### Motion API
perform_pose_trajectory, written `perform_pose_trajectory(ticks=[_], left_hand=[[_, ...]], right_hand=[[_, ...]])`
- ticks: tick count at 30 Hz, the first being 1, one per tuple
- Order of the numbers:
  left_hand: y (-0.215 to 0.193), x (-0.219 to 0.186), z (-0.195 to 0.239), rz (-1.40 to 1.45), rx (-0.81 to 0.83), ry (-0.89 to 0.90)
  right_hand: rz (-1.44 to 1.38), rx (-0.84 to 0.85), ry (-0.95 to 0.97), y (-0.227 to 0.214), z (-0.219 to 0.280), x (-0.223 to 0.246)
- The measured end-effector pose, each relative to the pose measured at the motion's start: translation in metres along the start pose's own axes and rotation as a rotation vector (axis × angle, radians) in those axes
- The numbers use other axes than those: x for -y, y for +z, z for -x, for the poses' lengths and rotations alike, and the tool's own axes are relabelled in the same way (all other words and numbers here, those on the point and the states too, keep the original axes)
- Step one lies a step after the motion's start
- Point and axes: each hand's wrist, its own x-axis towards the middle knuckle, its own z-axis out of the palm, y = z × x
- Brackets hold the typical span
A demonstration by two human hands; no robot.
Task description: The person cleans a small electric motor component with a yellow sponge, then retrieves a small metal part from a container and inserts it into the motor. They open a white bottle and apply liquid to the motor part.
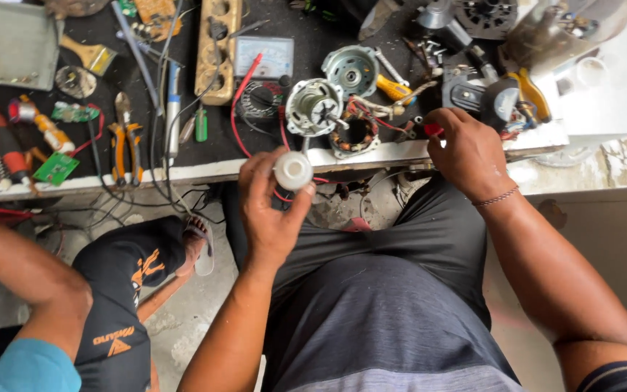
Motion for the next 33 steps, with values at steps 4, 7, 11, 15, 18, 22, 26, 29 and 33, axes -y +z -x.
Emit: perform_pose_trajectory(ticks=[4, 7, 11, 15, 18, 22, 26, 29, 33], left_hand=[[-0.019, 0.026, -0.015, 0.028, -0.104, -0.047], [-0.026, 0.049, -0.025, -0.079, -0.154, -0.017], [-0.020, 0.062, -0.036, -0.076, -0.186, -0.033], [-0.013, 0.066, -0.039, -0.176, -0.174, 0.021], [-0.012, 0.056, -0.041, -0.287, -0.111, 0.021], [-0.013, 0.055, -0.039, -0.311, -0.117, 0.057], [-0.014, 0.056, -0.035, -0.284, -0.189, 0.086], [-0.016, 0.058, -0.034, -0.279, -0.236, 0.092], [-0.016, 0.065, -0.036, -0.273, -0.233, 0.081]], right_hand=[[0.021, -0.037, -0.053, 0.010, -0.004, -0.006], [-0.026, -0.092, -0.092, 0.011, 0.001, -0.007], [-0.090, -0.171, -0.088, 0.012, 0.008, -0.008], [-0.134, -0.254, -0.165, 0.002, 0.010, -0.001], [-0.284, -0.251, -0.119, -0.005, 0.013, 0.002], [-0.307, -0.319, -0.155, -0.013, 0.020, 0.004], [-0.364, -0.319, -0.109, -0.023, 0.030, 0.002], [-0.404, -0.357, -0.108, -0.025, 0.036, 0.002], [-0.419, -0.363, -0.111, -0.032, 0.036, 0.006]])
